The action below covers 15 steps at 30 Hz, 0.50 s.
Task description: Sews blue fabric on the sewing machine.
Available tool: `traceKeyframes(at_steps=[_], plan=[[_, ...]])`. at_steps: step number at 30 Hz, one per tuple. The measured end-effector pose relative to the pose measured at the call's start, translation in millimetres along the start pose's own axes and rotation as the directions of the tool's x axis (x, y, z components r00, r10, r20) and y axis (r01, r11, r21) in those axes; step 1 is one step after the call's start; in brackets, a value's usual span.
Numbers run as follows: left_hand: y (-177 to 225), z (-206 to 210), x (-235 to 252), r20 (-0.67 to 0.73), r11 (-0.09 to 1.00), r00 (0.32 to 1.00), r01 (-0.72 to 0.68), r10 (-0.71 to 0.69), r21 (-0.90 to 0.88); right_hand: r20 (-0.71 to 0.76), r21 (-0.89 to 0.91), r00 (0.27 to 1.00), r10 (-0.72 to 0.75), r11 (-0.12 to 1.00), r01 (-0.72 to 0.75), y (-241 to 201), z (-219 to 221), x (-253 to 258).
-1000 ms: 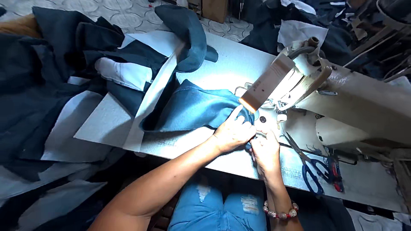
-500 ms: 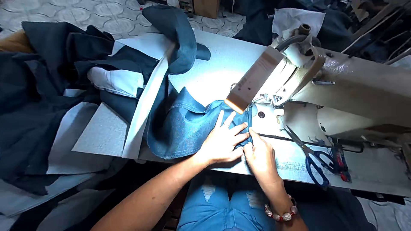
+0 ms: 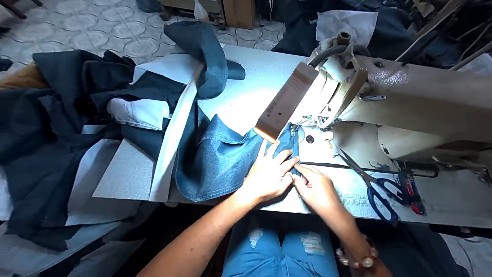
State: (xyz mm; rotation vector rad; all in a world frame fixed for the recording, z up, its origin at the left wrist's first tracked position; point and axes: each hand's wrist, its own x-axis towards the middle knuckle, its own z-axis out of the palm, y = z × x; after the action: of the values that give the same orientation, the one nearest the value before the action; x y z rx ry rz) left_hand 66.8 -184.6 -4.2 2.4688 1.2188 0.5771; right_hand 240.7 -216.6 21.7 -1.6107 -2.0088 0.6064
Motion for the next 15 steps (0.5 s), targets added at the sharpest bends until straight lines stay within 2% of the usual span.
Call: traceKeyframes(at_steps=[1, 4, 9, 15], plan=[[0.8, -1.7, 0.0, 0.007, 1.000, 1.000, 0.002, -0.002, -0.004, 0.002, 0.037, 1.000, -0.013, 0.999, 0.013, 7.4, -7.4, 6.8], [2.4, -4.0, 0.9, 0.036, 1.000, 0.999, 0.007, -0.006, -0.002, -0.158, -0.024, 0.982, -0.107, 0.994, 0.105, 34.8, -9.3, 29.8], [2.5, -2.5, 0.7, 0.055, 1.000, 0.998, 0.024, -0.025, 0.007, -0.090, -0.237, 0.982, -0.165, 0.961, 0.140, 46.7, 2.7, 44.1], [3.5, -0.3, -0.9, 0.030, 1.000, 1.000, 0.009, -0.010, 0.027, -0.133, -0.314, 0.970, -0.203, 0.937, 0.153, 44.0, 10.3, 40.1]])
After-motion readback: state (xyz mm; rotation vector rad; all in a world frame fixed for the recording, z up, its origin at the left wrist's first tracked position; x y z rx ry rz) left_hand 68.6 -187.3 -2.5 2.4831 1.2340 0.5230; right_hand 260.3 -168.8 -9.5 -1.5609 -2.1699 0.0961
